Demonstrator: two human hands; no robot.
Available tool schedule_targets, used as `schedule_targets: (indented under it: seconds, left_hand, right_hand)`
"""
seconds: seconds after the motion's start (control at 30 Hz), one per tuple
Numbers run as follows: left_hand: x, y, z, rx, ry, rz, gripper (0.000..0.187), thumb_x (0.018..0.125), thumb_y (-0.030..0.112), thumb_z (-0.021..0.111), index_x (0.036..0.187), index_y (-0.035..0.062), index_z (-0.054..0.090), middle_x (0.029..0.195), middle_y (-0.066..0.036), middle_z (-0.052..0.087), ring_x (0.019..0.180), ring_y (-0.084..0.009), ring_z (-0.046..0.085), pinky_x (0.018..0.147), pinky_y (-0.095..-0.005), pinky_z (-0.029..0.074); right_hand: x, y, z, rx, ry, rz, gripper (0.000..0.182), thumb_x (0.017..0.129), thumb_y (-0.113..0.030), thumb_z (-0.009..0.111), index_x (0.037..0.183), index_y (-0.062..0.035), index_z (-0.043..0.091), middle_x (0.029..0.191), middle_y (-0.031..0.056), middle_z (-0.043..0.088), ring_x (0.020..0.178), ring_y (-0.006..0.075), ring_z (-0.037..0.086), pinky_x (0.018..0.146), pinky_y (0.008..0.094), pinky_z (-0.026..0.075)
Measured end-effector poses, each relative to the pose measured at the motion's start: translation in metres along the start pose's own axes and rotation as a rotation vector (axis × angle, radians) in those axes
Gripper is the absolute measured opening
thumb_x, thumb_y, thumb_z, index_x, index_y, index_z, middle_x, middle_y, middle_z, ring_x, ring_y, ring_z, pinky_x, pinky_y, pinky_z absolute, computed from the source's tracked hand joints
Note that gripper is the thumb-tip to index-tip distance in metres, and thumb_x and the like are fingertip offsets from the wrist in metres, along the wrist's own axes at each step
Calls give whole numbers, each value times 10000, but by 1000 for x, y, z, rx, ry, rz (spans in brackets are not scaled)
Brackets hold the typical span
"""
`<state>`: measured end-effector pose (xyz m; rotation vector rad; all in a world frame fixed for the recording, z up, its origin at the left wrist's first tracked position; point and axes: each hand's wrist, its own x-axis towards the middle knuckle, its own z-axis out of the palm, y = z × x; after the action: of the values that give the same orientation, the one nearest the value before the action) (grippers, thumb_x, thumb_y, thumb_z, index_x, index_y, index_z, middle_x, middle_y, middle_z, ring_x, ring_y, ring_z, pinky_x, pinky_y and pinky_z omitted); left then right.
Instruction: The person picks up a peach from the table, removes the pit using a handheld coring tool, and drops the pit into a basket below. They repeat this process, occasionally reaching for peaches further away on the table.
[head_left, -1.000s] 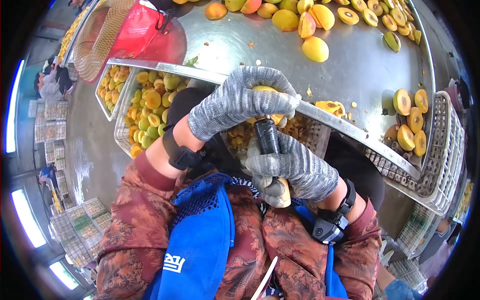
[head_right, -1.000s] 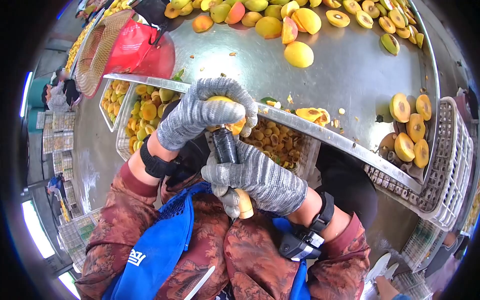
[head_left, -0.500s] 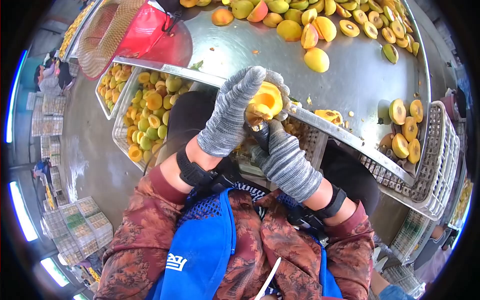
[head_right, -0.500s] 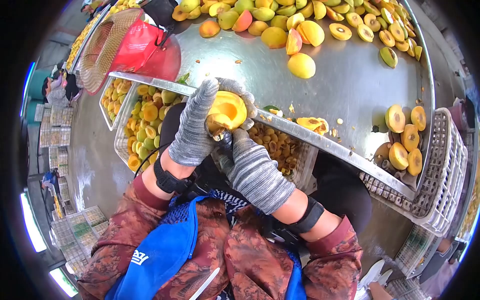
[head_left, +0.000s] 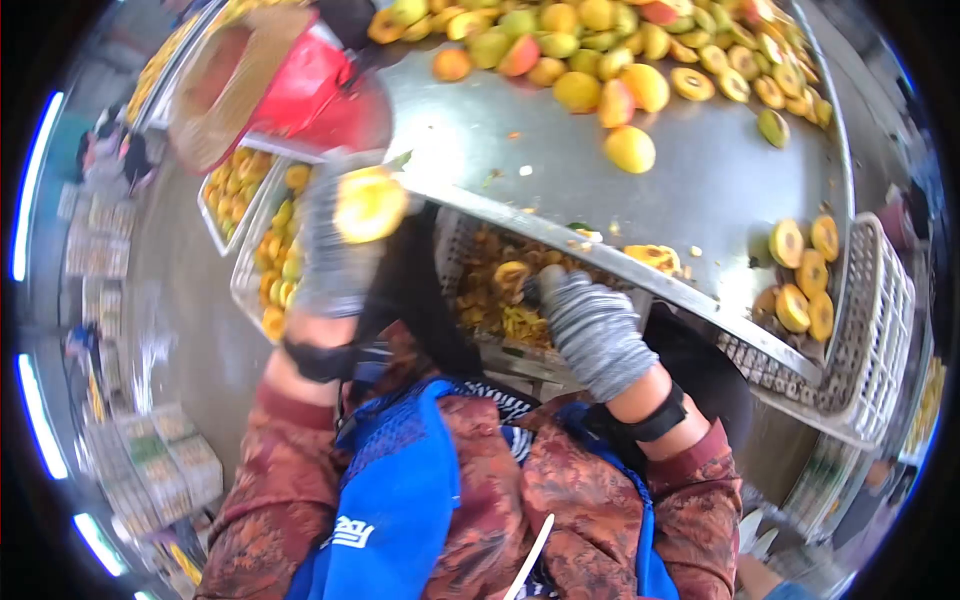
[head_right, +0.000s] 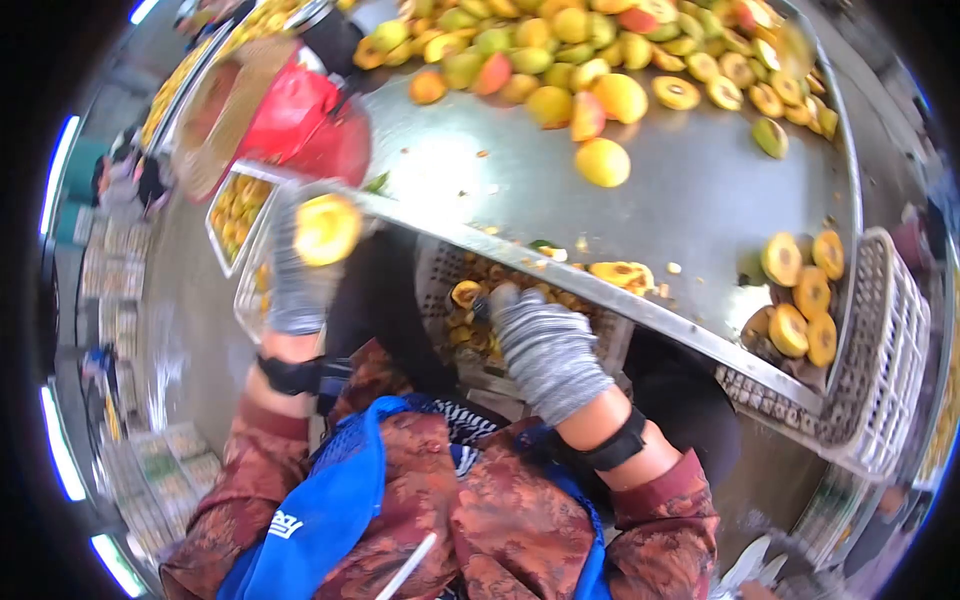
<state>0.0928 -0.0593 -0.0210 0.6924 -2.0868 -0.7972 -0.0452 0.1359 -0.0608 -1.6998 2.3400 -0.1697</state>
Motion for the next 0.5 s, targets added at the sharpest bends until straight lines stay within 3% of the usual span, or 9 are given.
schedule_targets:
  seconds: [0.03,0.07,0.13,0.2,0.33,0.37,0.4,0.43,0.5]
  left_hand:
    - [8,-5,-27,425,-191,-52,102,770,86,553,856,31,562,868,-86,580,788,-170,567,683,-264,460]
    - [6,-33,-56,391,-206,-24,102,770,86,553,856,31,562,868,-86,580,788,-170,567,683,-264,460]
    - [4,-93,-93,125,-60,-250,298,832,125,528,1099,-4,497,1086,-113,507,980,-193,488,852,-270,402]
    - [20,-68,-83,9,-36,-285,378,812,85,549,1168,4,451,1137,-92,486,1035,-196,452,893,-280,372]
    - [50,37,19,-217,-371,-287,457,769,51,577,1204,26,439,1174,-85,476,1066,-184,444,908,-286,359]
    - [58,45,45,-144,-528,-104,493,749,48,587,1215,28,430,1179,-87,475,1068,-184,448,904,-290,365]
    - [68,48,71,-74,-657,99,529,729,45,597,1227,30,421,1183,-89,474,1071,-185,452,900,-293,370]
    - [74,55,95,-75,-756,90,565,703,40,609,1233,35,415,1190,-94,471,1075,-189,454,899,-291,372]
    - [79,50,143,16,-902,94,625,659,26,626,1244,47,406,1200,-106,466,1078,-192,456,895,-285,373]
  right_hand:
    - [-5,2,3,-5,18,-52,140,776,-109,464,912,-79,479,719,93,556,575,210,601,440,378,451]
    - [-9,3,2,-3,35,-56,134,773,-114,462,902,-85,482,708,89,559,574,210,603,433,375,448]
    - [-12,3,-2,4,35,-59,141,776,-114,453,907,-75,487,721,93,570,584,229,606,439,392,454]
    - [-8,3,0,94,-29,28,163,746,-116,501,901,-67,502,729,100,581,608,238,614,456,394,464]
    - [-10,16,21,296,72,-88,58,729,-116,513,758,-97,559,653,91,588,580,254,596,457,377,464]
    - [-18,21,3,427,54,-207,142,610,-143,635,743,-93,624,716,95,626,661,237,620,467,378,467]
    - [-8,9,28,326,151,-85,65,656,-128,551,697,-92,587,616,95,576,567,251,589,445,378,447]
    - [-9,2,30,274,309,-11,63,639,-121,549,666,-88,594,603,89,572,558,254,585,422,382,433]
    - [-12,1,8,305,131,-11,83,661,-125,534,665,-70,595,631,82,583,590,255,588,445,398,437]
